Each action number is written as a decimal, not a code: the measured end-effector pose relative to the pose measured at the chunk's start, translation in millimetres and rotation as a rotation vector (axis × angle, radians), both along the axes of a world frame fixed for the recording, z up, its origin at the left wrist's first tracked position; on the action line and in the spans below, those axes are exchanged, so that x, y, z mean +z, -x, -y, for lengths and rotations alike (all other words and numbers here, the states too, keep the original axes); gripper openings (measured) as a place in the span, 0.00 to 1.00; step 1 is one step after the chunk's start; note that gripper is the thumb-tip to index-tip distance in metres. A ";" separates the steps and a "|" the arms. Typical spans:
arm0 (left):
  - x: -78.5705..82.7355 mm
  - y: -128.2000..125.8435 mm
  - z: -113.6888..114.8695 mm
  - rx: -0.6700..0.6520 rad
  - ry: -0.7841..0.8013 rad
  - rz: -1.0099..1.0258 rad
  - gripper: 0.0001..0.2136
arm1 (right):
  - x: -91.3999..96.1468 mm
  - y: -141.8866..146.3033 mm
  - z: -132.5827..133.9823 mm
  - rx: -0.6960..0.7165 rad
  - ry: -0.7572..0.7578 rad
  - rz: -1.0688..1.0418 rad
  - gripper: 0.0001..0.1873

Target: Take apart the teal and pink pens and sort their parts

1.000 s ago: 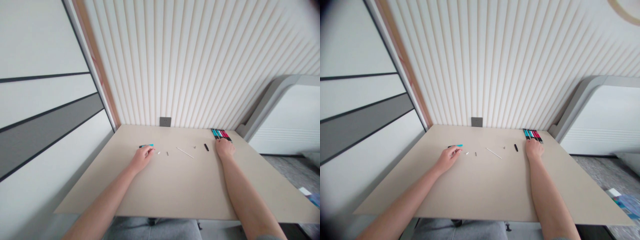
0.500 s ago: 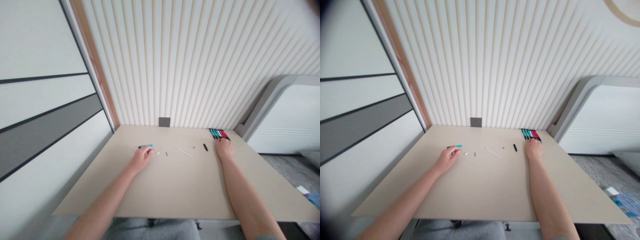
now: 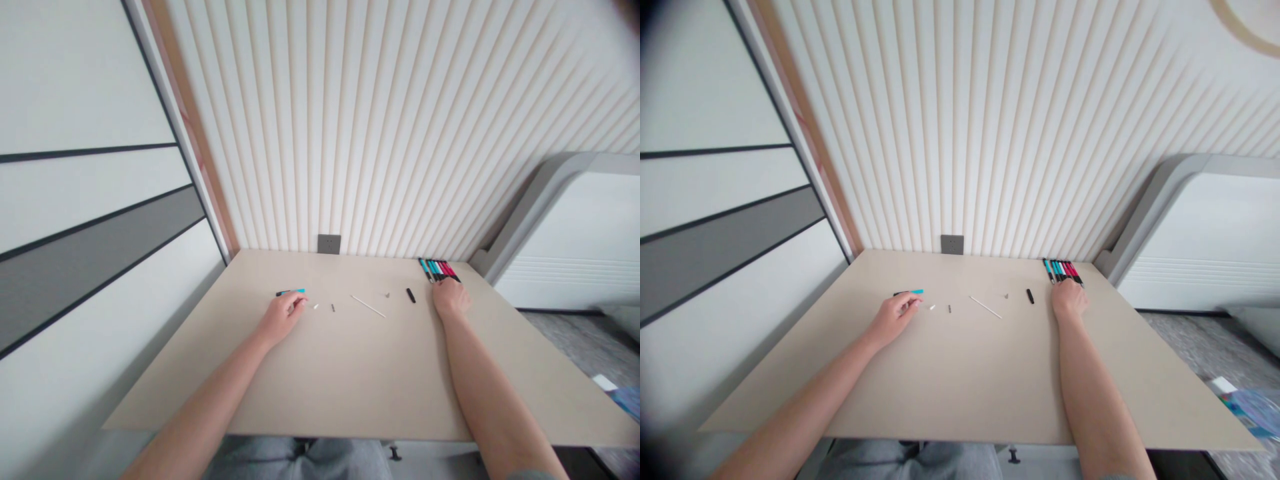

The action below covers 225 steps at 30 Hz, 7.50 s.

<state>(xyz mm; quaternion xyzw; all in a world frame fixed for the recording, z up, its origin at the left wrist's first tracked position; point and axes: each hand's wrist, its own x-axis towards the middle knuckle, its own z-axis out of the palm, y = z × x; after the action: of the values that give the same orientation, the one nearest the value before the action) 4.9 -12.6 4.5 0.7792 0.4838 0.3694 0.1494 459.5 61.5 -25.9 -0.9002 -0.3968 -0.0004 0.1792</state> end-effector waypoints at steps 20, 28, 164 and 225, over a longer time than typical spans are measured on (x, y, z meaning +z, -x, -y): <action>-7.0 26.7 -16.0 0.305 -0.141 -0.131 0.09 | 0.2 6.6 0.1 0.131 0.025 0.078 0.20; -14.8 35.3 -17.7 0.384 -0.086 -0.256 0.10 | -4.5 1.5 -4.9 0.097 0.027 0.066 0.22; -13.4 11.6 -8.8 -0.175 -0.068 -0.130 0.06 | 25.1 199.9 60.7 0.863 -0.221 -0.214 0.15; -13.0 2.8 -8.3 -0.038 -0.103 -0.019 0.06 | 14.6 192.8 89.2 0.986 -0.386 -0.803 0.16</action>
<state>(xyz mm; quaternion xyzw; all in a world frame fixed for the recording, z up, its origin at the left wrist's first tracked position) 2.0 -4.3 -8.5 0.7983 0.4508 0.3835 0.1113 266.6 -27.7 -11.3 -0.4954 -0.6574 0.3458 0.4504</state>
